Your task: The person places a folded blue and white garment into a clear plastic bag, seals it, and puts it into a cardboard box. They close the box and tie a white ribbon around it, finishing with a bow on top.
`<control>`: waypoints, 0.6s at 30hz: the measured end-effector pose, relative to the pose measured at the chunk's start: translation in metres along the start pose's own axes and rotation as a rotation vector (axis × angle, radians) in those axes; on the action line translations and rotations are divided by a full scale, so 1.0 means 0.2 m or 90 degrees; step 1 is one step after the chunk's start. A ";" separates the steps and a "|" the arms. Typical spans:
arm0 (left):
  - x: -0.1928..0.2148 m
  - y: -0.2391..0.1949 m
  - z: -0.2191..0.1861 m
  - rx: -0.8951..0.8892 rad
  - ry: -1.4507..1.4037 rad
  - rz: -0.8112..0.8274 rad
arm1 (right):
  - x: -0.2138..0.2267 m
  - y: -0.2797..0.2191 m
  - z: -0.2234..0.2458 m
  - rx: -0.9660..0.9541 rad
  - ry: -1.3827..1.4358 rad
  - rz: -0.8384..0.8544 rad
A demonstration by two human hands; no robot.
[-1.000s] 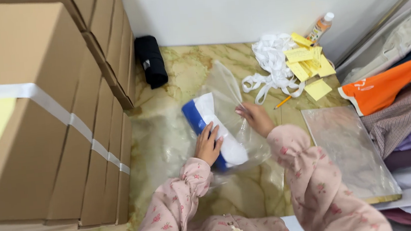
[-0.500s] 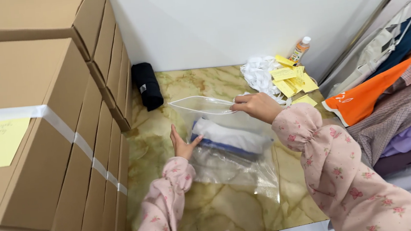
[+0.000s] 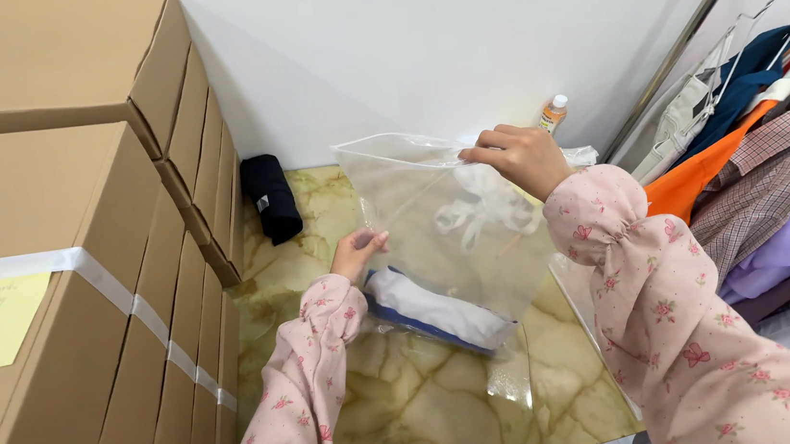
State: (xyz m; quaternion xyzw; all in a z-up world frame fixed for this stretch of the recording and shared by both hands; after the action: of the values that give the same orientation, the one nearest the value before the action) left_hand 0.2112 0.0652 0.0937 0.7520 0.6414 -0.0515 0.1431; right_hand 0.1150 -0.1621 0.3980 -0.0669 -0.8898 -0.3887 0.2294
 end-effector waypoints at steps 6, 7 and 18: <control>0.05 0.03 -0.19 0.005 -0.072 0.009 | 0.12 0.04 -0.12 -0.043 -0.078 -0.026; 0.08 0.04 -0.22 -0.001 -0.072 0.008 | 0.11 0.05 -0.11 -0.040 -0.079 -0.031; 0.37 0.06 -0.16 -0.016 -0.037 -0.107 | 0.05 0.06 -0.09 -0.141 0.137 -0.022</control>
State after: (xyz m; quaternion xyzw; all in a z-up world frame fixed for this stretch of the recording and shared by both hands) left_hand 0.2320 0.1430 0.1066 0.6917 0.6985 -0.0769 0.1665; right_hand 0.1165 -0.1672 0.4208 -0.0347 -0.8129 -0.4930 0.3082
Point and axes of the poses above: each hand's wrist, its own y-axis towards the middle knuckle, its own x-axis out of the back of the hand, z = x × y, the point moved 9 cm from there along y, towards the middle knuckle, and after that the axes turned 12 degrees about -y, right-handed, at the moved point
